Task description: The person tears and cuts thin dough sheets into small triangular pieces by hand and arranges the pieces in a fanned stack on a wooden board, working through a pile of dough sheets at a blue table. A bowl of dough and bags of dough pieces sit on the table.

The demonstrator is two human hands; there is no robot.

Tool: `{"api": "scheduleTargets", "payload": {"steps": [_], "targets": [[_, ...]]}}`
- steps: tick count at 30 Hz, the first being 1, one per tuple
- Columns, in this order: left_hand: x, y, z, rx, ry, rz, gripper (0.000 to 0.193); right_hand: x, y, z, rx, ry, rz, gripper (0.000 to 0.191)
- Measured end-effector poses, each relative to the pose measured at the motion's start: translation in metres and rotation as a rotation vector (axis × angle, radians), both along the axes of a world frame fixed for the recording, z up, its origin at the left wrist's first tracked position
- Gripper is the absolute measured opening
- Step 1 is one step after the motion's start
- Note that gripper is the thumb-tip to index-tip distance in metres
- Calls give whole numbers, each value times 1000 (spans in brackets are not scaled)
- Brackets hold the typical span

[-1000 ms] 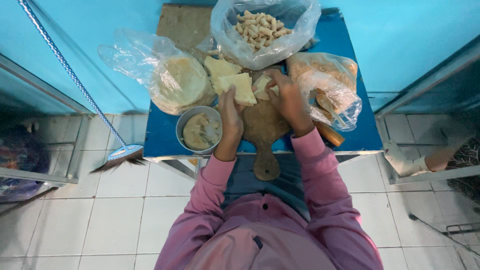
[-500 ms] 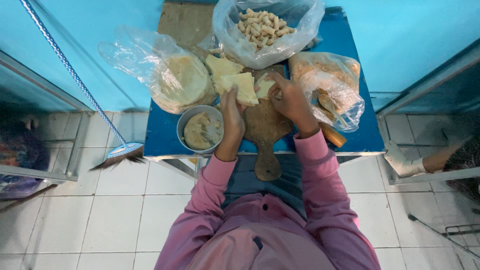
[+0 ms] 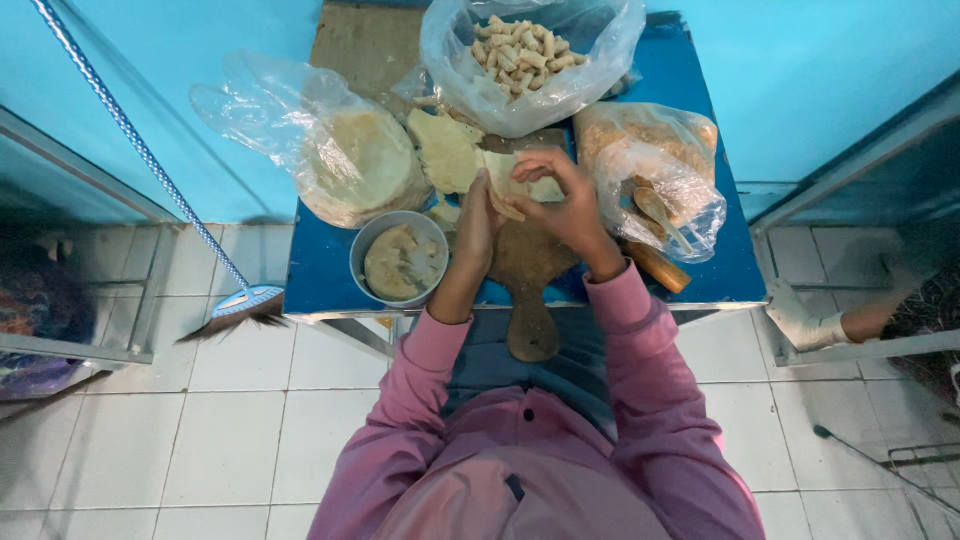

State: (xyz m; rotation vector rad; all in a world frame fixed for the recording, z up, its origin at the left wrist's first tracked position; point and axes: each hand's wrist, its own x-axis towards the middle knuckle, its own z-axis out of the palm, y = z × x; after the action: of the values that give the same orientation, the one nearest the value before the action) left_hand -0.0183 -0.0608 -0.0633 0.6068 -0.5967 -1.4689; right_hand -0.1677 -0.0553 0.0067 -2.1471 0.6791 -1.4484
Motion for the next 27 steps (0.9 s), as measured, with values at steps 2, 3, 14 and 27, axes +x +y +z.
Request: {"api": "scheduleTargets", "payload": {"steps": [2,3,14,27], "targets": [[-1,0,0,-23,-42,-33,42,3,-2,-9,27,-14,17,47],[-2,1,0,-35,-62,-49,40,5,-3,-14,80,-53,33,45],[-2,10,9,-172,-396,24,37,-7,-21,-33,451,-317,204,53],[0,10,2,-86,-287,13,32,-4,-8,-16,372,-212,207,63]]}}
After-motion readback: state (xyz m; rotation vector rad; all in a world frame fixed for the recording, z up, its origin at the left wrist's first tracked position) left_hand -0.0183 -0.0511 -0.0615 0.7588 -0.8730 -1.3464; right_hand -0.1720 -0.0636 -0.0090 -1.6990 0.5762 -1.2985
